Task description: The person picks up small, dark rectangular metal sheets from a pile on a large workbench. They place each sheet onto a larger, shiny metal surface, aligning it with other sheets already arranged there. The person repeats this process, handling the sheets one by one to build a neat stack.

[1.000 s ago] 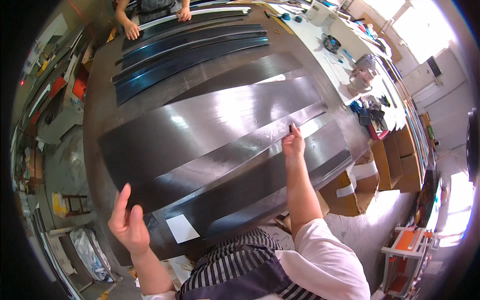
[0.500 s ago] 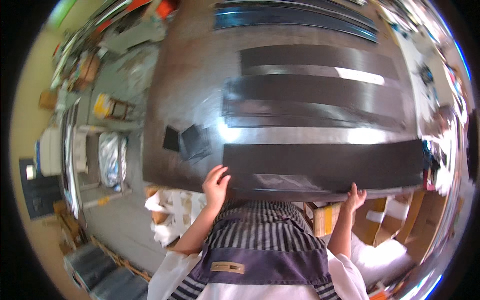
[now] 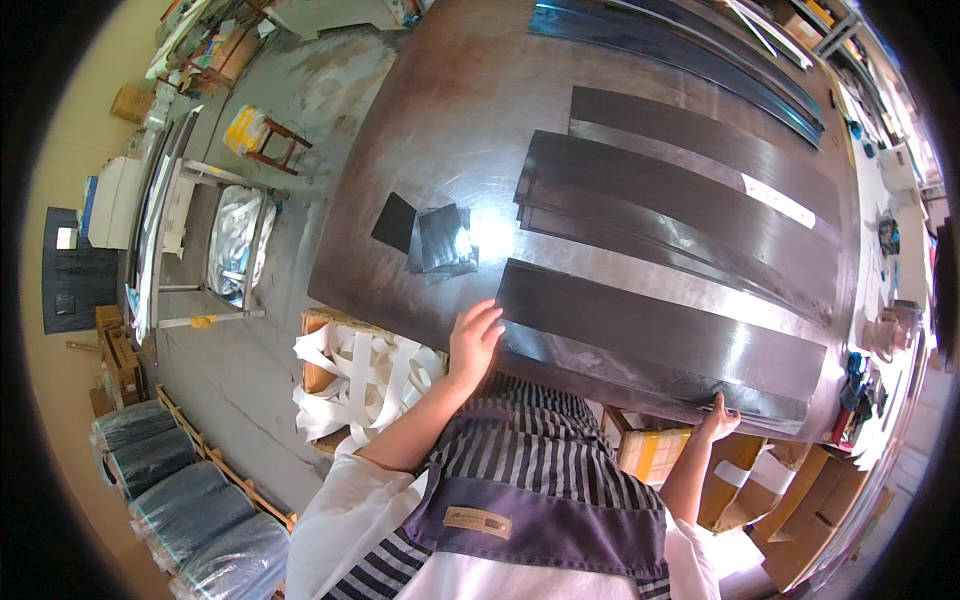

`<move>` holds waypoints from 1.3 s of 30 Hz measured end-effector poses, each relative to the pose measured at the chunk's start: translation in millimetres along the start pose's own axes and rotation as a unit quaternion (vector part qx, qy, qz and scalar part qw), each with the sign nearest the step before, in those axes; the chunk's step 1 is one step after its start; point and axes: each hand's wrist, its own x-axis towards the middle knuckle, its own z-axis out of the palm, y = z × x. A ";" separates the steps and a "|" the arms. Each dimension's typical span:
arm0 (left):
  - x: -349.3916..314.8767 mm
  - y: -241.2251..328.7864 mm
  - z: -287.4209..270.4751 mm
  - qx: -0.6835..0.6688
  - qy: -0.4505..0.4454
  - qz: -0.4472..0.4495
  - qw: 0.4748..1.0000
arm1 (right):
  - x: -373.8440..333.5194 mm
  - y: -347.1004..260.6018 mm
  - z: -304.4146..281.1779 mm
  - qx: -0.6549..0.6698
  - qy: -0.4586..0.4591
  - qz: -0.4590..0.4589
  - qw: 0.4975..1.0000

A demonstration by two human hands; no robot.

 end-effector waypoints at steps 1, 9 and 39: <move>-0.1 -1.0 0.0 0.003 -0.003 0.003 1.000 | -4.0 -4.9 1.7 -0.018 0.010 -0.003 1.000; 31.5 -18.1 -22.7 0.008 0.026 0.028 0.999 | 2.3 10.9 2.3 -0.048 0.000 -0.107 0.993; 130.6 27.0 -129.5 -0.151 -0.247 0.084 0.953 | -238.1 -172.9 61.6 0.029 -0.688 -0.143 0.711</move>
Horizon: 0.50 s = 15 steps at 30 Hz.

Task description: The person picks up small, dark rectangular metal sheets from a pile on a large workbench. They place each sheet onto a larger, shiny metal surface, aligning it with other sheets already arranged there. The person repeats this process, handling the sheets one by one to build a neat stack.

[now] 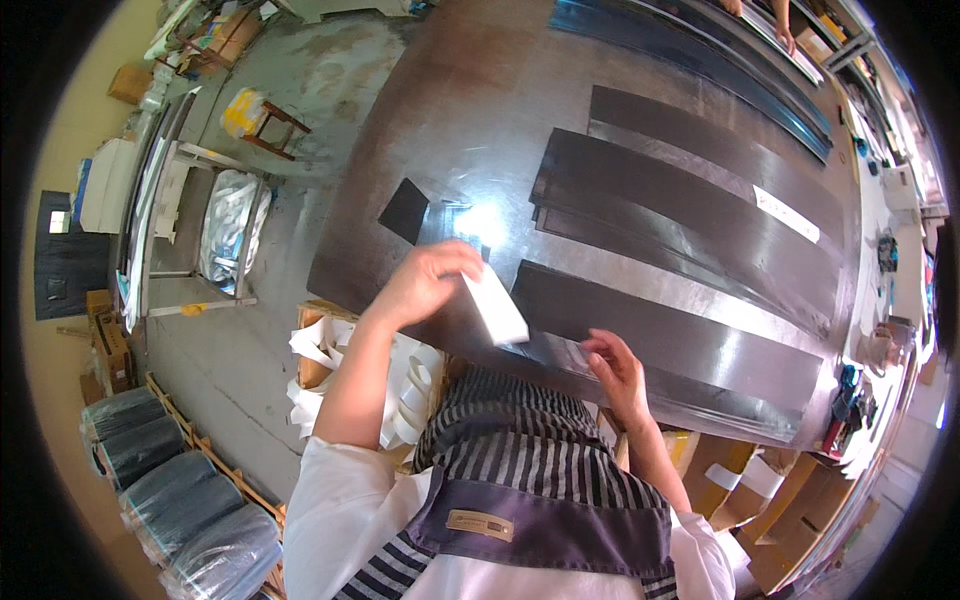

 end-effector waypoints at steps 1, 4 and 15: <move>-6.2 12.2 10.9 -0.094 -0.053 -0.022 0.994 | 5.7 -2.3 5.3 0.070 -0.046 0.026 0.996; -20.6 32.1 50.6 -0.201 -0.153 -0.017 0.967 | 13.4 -4.3 18.9 0.257 -0.181 0.130 0.940; -83.2 10.0 137.7 -0.202 0.002 -0.273 0.940 | 15.9 10.2 45.8 0.004 0.000 0.041 0.999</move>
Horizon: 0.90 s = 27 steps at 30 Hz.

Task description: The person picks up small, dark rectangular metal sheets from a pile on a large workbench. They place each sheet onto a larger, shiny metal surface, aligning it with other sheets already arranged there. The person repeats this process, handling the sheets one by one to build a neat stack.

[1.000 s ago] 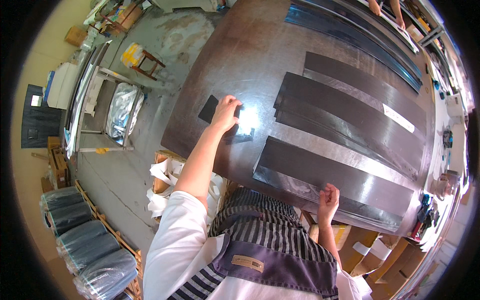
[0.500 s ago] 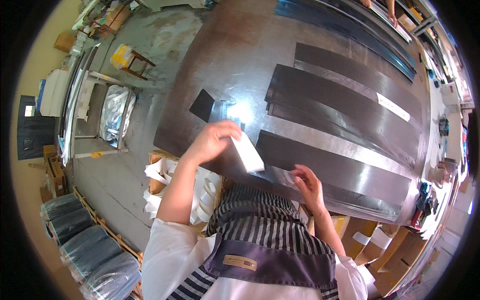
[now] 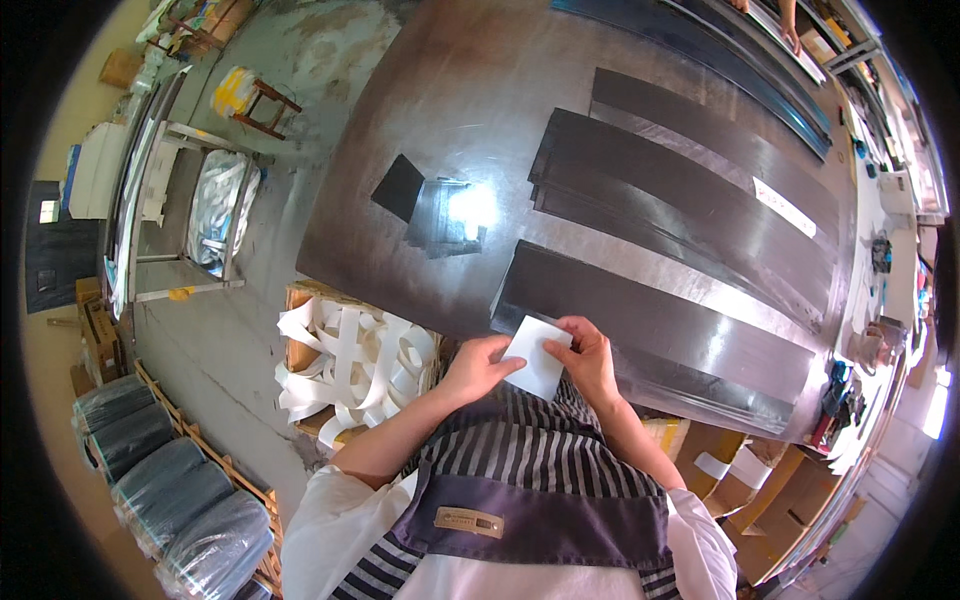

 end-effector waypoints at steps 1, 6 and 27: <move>-0.5 -5.3 5.2 -0.008 0.030 0.003 1.000 | 0.0 4.3 0.6 -0.008 -0.001 0.013 1.000; 16.0 -40.3 10.1 -0.021 0.101 0.065 0.993 | 10.5 16.0 1.9 -0.074 0.041 0.011 0.996; 41.1 -51.4 -1.8 0.174 0.240 0.206 0.933 | 67.8 40.7 24.3 -0.159 0.140 -0.018 0.977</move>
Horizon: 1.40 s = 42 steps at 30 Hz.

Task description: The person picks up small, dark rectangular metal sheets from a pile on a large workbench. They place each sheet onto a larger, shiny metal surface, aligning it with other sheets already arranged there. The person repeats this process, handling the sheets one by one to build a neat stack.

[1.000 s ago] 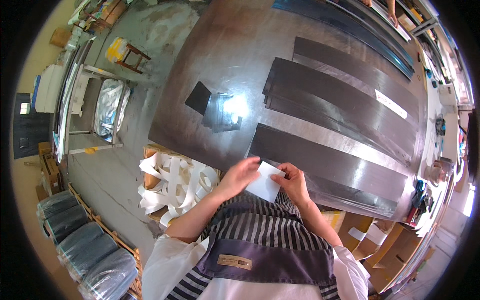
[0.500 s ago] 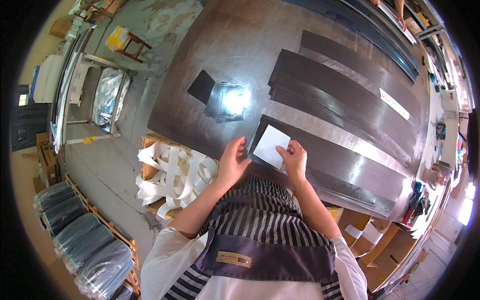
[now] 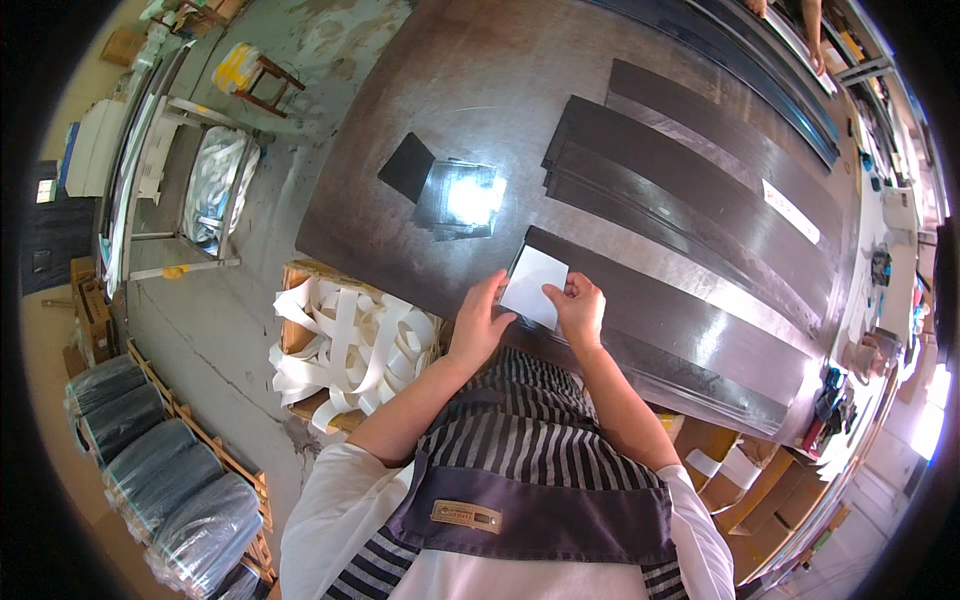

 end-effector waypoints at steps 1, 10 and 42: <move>0.0 -0.1 0.0 0.002 0.000 0.001 1.000 | 0.2 0.7 0.7 -0.005 0.001 0.002 1.000; -0.1 -1.3 0.0 0.006 -0.001 0.002 1.000 | 2.1 3.7 5.1 -0.051 0.013 0.008 0.999; 38.5 39.7 9.4 0.262 -0.117 0.153 0.946 | -25.0 -12.9 -43.9 -0.260 -0.077 -0.309 0.912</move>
